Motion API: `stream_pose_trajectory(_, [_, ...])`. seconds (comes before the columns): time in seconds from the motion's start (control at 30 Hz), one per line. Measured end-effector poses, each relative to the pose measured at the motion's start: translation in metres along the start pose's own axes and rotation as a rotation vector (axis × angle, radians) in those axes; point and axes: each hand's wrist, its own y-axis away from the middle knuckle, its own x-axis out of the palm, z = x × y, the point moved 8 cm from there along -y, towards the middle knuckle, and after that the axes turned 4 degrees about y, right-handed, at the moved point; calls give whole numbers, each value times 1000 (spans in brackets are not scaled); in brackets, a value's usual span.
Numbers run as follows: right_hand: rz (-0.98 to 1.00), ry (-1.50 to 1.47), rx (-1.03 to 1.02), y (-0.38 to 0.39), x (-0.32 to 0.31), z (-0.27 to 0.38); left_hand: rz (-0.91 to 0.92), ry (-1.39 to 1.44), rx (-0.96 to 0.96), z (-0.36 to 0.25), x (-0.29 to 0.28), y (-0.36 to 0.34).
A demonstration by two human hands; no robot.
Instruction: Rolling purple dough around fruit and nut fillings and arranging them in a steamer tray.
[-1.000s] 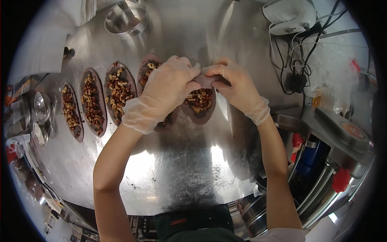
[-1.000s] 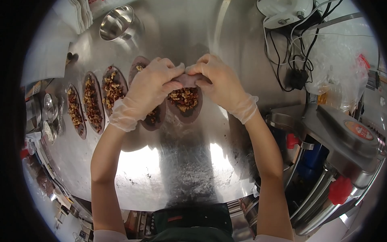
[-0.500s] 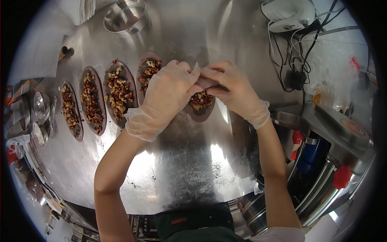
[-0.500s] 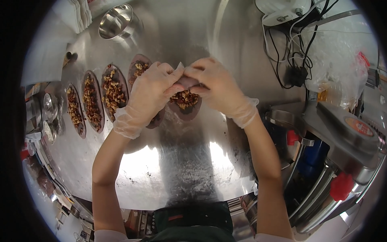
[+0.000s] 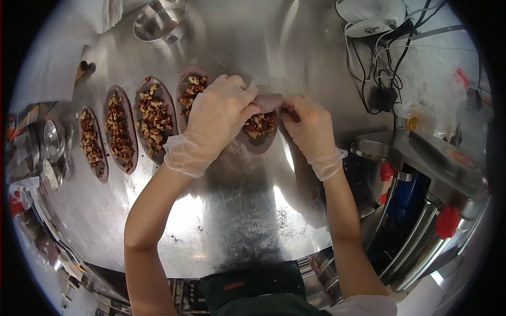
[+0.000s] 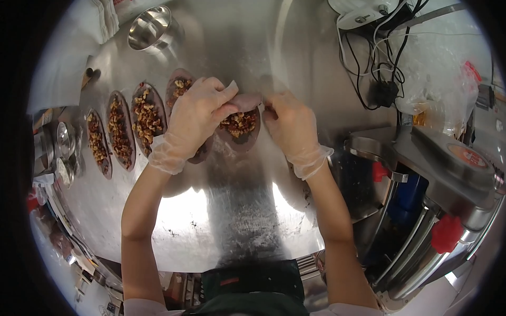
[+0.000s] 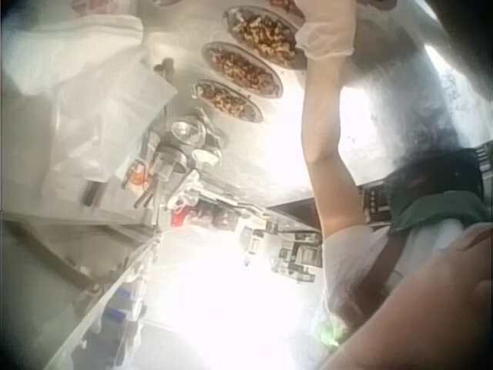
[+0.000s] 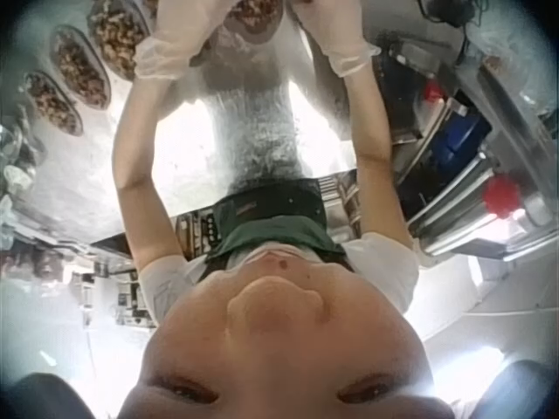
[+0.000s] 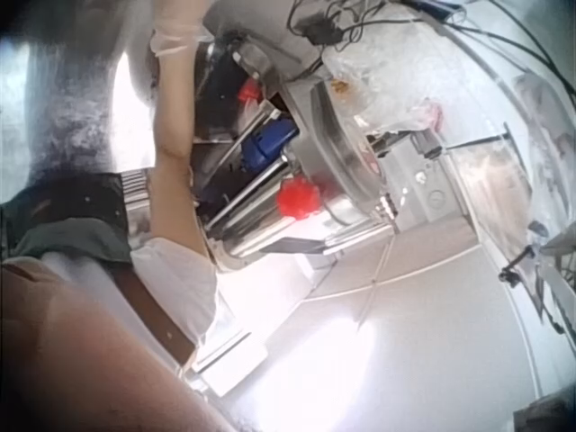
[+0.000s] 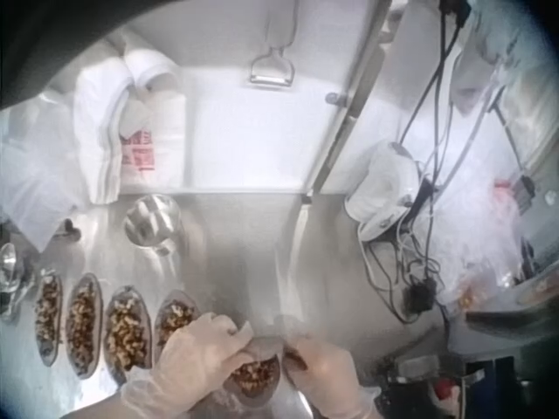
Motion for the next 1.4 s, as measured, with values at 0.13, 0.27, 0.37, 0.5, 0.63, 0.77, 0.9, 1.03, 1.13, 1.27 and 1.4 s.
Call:
stream_pose_trajectory(0.13, [-48, -352, 141, 18, -2, 16, 8, 27, -28, 3, 3, 1])
stream_pose_trajectory(0.27, [-130, -405, 108, 25, 10, 28, -3, 41, -26, 0, 3, 0])
stream_pose_trajectory(0.37, [-145, -343, 76, 25, 13, 29, 24, 60, -36, 2, 4, 0])
stream_pose_trajectory(0.5, [-132, -427, 97, 26, 5, 29, 17, 58, -56, 4, 5, 2])
stream_pose_trajectory(0.63, [-188, -308, 28, 11, -20, 17, -6, 67, -43, 2, 4, 3])
stream_pose_trajectory(0.77, [-27, -180, -157, -23, -13, 9, -5, 34, -32, -5, 5, 3])
stream_pose_trajectory(0.9, [196, -217, -204, -29, 4, 12, -41, 7, -17, -12, 5, 9])
stream_pose_trajectory(1.03, [154, -212, -249, -24, 4, 18, -58, -49, -9, -10, -13, 12])
stream_pose_trajectory(1.13, [101, -237, -286, -18, 0, 18, 48, -75, 8, -10, -5, 15])
stream_pose_trajectory(1.27, [181, -486, -188, -14, 5, 13, 27, -68, 37, -14, -5, 20])
stream_pose_trajectory(1.4, [205, -382, -251, -14, 10, 13, -65, -65, 81, -22, -11, 23])
